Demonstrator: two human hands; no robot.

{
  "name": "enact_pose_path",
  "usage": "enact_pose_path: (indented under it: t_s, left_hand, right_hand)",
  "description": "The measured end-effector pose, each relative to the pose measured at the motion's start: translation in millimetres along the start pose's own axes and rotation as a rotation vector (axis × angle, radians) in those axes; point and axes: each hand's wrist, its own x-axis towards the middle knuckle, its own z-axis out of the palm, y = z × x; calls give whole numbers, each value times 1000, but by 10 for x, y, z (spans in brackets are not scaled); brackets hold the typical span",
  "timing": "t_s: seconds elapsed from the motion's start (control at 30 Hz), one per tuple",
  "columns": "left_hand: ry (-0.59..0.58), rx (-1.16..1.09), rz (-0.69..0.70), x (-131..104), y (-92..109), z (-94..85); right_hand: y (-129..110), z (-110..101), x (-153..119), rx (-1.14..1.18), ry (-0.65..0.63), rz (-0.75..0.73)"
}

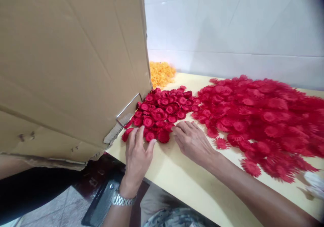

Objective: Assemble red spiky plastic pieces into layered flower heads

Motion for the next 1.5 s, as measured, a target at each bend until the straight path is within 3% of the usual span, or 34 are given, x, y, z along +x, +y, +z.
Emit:
enact_pose_path:
  t_s: [0.13, 0.33, 0.5, 0.6, 0.63, 0.67, 0.77, 0.83, 0.9, 1.0, 1.07, 1.27, 1.5]
  left_hand:
    - [103, 117, -20, -70, -143, -114]
    - [-28, 80, -98, -99, -223, -74]
    - [17, -41, -97, -51, -136, -92]
    - [129, -172, -137, -72, 40, -180]
    - [116, -297, -168, -89, 139, -207]
    - [41, -470, -229, -108, 257, -226]
    - [-391, -1093, -450, -155, 674, -216]
    - [-609, -1424, -600, -164, 937, -154]
    - [-691, -1588, -719, -156, 1136, -73]
    - [-641, -1621, -819, -129, 1302, 27]
    - [-642, -1579, -814, -117, 1353, 56]
    - [-763, -1369, -779, -151, 1394, 80]
    - [-896, -1228, -818, -174, 1563, 161]
  right_hand:
    - [57, 117, 96, -67, -10, -23]
    - [163, 53, -63, 35, 112, -95]
    - [214, -160, -325, 56, 229, -149]
    - [221, -341, -487, 10, 253, -215]
    - [219, -403, -535, 5, 254, -247]
    - [215, -463, -578, 4, 255, -279]
    - [188, -610, -678, -7, 260, -348]
    - [164, -669, -735, -30, 263, -362]
    - [147, -700, -804, -38, 247, -357]
    - [148, -730, -963, 2, 232, -273]
    - [167, -763, -1111, 24, 248, -162]
    - [258, -902, -1622, 3, 293, 146]
    - [346, -934, -1990, -50, 290, 363]
